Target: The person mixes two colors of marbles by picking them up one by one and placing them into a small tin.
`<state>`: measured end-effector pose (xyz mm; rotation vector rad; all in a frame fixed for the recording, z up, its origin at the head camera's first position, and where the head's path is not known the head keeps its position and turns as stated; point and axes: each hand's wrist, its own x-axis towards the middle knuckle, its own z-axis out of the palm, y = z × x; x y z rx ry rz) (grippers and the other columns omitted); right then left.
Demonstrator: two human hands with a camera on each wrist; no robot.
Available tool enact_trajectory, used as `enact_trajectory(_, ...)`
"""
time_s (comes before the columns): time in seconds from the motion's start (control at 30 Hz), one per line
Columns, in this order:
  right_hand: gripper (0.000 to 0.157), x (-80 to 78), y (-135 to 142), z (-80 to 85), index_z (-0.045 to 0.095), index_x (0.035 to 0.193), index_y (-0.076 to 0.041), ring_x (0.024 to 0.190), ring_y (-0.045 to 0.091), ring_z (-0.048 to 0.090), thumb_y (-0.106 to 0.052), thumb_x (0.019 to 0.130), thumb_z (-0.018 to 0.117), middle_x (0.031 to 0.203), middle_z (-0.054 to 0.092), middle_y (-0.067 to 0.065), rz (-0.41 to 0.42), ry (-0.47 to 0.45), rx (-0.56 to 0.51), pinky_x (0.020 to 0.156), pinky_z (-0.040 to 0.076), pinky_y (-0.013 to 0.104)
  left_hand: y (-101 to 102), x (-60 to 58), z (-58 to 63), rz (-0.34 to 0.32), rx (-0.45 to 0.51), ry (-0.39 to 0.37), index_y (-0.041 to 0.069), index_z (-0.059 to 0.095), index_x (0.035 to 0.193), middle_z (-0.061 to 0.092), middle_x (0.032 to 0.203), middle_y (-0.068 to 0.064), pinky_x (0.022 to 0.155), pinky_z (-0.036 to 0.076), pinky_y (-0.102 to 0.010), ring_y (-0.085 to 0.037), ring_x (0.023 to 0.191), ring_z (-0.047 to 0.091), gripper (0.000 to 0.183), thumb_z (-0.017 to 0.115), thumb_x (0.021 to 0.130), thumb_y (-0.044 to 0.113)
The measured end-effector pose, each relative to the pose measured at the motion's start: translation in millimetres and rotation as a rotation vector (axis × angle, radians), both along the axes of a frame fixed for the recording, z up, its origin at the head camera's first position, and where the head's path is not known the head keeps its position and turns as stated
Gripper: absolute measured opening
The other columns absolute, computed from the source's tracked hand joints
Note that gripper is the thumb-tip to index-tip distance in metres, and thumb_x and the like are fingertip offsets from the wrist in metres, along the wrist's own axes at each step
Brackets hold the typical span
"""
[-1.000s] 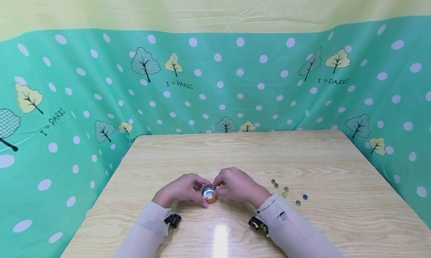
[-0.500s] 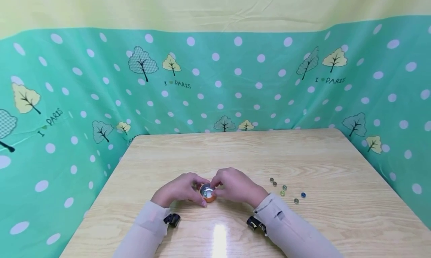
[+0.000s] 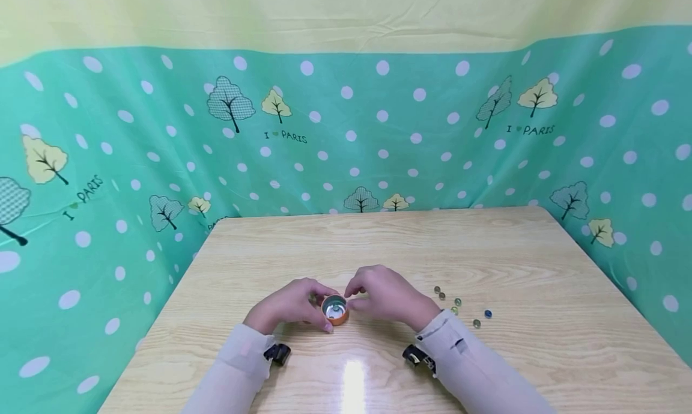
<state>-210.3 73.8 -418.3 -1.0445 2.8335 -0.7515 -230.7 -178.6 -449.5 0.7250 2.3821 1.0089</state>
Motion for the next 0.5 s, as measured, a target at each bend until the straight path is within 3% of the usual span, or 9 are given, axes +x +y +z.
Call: enact_trajectory(0.5,0.017,-0.8,31,-6.3,0.081,0.103,-0.018,0.092,0.014,0.068,-0.029,0.09,0.081,0.1,0.075,-0.005,-0.093,-0.028,0.028,0.083,0.055,0.034,1,0.7,1.7,0.022,-0.001,-0.012,0.032,0.077,0.116,0.071,0.101,-0.003,0.068,0.051,-0.032,-0.02,0.087,0.059,0.05,0.098,0.07,0.027)
